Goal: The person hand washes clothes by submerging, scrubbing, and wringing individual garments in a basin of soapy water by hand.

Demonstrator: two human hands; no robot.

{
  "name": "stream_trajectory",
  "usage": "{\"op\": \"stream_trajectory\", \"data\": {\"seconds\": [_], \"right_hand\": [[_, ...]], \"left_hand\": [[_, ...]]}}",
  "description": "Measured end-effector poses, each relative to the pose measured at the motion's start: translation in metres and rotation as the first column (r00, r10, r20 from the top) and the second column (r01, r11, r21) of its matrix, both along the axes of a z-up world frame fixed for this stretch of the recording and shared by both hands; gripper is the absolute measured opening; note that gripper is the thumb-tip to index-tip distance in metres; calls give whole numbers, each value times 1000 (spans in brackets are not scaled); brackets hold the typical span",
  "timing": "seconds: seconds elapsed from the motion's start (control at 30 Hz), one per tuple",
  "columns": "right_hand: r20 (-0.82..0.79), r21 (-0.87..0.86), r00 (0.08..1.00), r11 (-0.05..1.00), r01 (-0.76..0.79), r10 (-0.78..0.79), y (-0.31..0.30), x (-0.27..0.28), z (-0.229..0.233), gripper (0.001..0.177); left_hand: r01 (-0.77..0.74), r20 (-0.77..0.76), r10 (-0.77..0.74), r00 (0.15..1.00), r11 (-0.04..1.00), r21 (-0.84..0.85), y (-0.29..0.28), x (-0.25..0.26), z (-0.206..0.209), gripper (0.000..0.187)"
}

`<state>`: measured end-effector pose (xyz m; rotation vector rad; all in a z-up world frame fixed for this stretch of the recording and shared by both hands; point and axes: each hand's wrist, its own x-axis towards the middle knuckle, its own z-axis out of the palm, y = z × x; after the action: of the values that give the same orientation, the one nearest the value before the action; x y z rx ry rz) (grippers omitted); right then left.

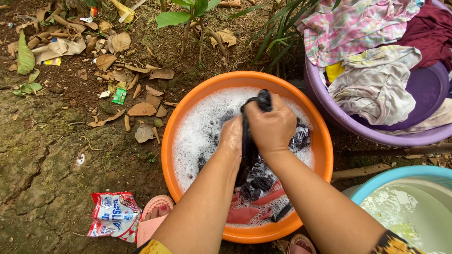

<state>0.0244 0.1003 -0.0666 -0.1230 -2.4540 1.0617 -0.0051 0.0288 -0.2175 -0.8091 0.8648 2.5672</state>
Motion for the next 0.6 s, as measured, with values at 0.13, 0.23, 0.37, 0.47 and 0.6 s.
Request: {"op": "stream_trajectory", "data": {"seconds": [0.13,0.23,0.37,0.47,0.6], "right_hand": [[-285,247,851,892,-379,441,-17,45,20,19],[-252,143,895,929,-343,369,-13,37,12,24],[-125,-202,979,962,-185,162,33,-10,-29,20],[21,-442,976,878,-185,216,72,-36,-52,18],[86,-240,987,965,-109,133,91,-48,-73,17]], "left_hand": [[-2,24,0,1000,998,67,-15,-6,19,23],[-5,31,6,1000,1000,-20,-23,-5,48,22],[68,-26,-86,996,917,-394,-12,-3,95,21],[146,-38,-226,973,737,-660,-2,-3,127,36],[107,-110,-285,952,649,-753,-6,-6,132,44]]}}
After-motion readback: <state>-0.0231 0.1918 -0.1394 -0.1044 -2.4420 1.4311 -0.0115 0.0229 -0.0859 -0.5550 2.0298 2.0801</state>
